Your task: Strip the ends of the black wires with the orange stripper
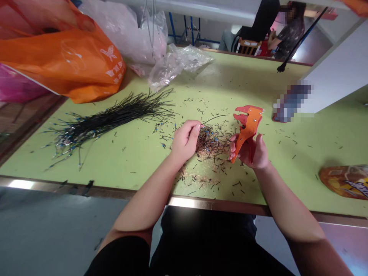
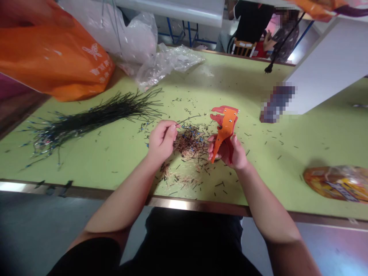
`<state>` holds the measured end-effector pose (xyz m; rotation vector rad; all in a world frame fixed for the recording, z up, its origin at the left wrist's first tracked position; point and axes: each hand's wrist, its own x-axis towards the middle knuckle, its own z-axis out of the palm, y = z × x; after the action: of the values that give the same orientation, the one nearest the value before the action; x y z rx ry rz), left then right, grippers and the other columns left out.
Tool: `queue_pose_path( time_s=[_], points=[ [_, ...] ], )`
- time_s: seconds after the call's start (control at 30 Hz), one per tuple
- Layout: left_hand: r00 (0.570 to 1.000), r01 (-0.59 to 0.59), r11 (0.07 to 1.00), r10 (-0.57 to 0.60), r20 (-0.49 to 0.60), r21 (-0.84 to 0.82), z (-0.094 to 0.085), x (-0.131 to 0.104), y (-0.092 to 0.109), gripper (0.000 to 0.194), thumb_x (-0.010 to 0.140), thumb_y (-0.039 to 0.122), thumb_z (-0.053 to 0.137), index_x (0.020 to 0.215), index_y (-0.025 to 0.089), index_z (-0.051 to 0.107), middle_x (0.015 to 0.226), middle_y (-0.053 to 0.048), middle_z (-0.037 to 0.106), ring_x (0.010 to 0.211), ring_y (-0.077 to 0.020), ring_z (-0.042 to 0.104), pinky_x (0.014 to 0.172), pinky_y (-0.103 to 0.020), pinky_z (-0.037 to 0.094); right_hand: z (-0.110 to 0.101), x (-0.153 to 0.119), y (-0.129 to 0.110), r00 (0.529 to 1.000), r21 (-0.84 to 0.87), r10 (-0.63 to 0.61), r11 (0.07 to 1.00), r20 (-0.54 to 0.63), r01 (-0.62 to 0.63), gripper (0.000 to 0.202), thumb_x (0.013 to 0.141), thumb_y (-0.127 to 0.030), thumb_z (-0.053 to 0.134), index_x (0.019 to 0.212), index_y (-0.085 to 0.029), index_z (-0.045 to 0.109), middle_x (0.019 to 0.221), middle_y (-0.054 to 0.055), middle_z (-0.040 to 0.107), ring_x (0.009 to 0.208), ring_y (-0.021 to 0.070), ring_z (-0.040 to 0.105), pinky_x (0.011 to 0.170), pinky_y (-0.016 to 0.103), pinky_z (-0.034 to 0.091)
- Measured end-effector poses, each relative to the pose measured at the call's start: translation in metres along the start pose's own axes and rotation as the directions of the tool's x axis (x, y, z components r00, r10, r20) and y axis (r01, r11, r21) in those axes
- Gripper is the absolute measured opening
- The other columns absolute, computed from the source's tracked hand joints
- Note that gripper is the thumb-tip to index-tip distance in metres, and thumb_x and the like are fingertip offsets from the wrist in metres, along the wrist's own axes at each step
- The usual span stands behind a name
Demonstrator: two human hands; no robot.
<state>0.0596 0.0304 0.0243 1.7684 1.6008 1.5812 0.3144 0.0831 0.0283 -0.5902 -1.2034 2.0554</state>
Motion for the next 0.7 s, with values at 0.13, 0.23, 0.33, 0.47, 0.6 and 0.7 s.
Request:
queue_pose_path(
  time_s=[0.13,0.23,0.33,0.47,0.6,0.7],
  points=[
    [0.997,-0.074,0.989,0.072,0.017,0.128,0.0,-0.002,0.007,0.039,0.111,0.049,0.044,0.105,0.022,0.071,0.095,-0.007,0.079,0.082,-0.0194,0.073,0.079,-0.033,0.058,0.017,-0.005,0.002,0.979,-0.105,-0.178,0.98,-0.099,0.167,0.072,0.077,-0.088,0.07,0.107,-0.023,0.074,0.083,0.006,0.072,0.068,0.0219,0.069,0.062,0.038,0.061],
    [0.983,-0.185,0.957,0.18,0.043,0.225,0.0,-0.006,0.016,0.033,0.11,0.038,0.047,0.103,0.021,0.075,0.097,-0.007,0.082,0.087,-0.0212,0.077,0.081,-0.033,0.058,0.023,-0.009,0.004,0.967,-0.151,-0.223,0.967,-0.124,0.204,0.073,0.078,-0.09,0.067,0.107,-0.023,0.075,0.081,0.007,0.071,0.068,0.0226,0.067,0.063,0.04,0.06],
    [0.961,-0.277,0.927,0.269,0.067,0.253,0.002,-0.011,0.025,0.029,0.108,0.03,0.049,0.102,0.021,0.077,0.097,-0.007,0.084,0.086,-0.0209,0.079,0.077,-0.032,0.058,0.021,-0.009,0.01,0.974,-0.158,-0.205,0.969,-0.097,0.189,0.074,0.081,-0.09,0.063,0.11,-0.023,0.075,0.083,0.007,0.071,0.069,0.0235,0.068,0.065,0.041,0.062],
    [0.95,-0.311,0.905,0.305,0.069,0.289,0.005,-0.014,0.032,0.029,0.108,0.027,0.05,0.103,0.021,0.077,0.095,-0.007,0.084,0.084,-0.0205,0.079,0.075,-0.031,0.059,0.017,-0.008,0.017,0.984,-0.154,-0.155,0.978,-0.093,0.14,0.072,0.081,-0.089,0.064,0.108,-0.023,0.074,0.084,0.009,0.07,0.079,0.0269,0.071,0.069,0.043,0.063],
    [0.951,-0.305,0.895,0.307,0.047,0.325,0.006,-0.014,0.032,0.03,0.108,0.026,0.048,0.104,0.02,0.077,0.094,-0.007,0.084,0.084,-0.0204,0.08,0.075,-0.031,0.059,0.018,-0.008,0.02,0.985,-0.118,-0.165,0.98,-0.048,0.158,0.071,0.085,-0.086,0.063,0.114,-0.022,0.074,0.086,0.009,0.071,0.079,0.026,0.072,0.069,0.042,0.063],
    [0.952,-0.299,0.89,0.303,0.043,0.345,0.006,-0.015,0.032,0.03,0.108,0.026,0.048,0.104,0.02,0.077,0.093,-0.007,0.084,0.083,-0.02,0.079,0.075,-0.031,0.059,0.019,-0.008,0.021,0.984,-0.125,-0.176,0.977,-0.025,0.172,0.069,0.089,-0.084,0.061,0.119,-0.023,0.074,0.089,0.008,0.074,0.073,0.0233,0.071,0.068,0.04,0.063]
  ],
)
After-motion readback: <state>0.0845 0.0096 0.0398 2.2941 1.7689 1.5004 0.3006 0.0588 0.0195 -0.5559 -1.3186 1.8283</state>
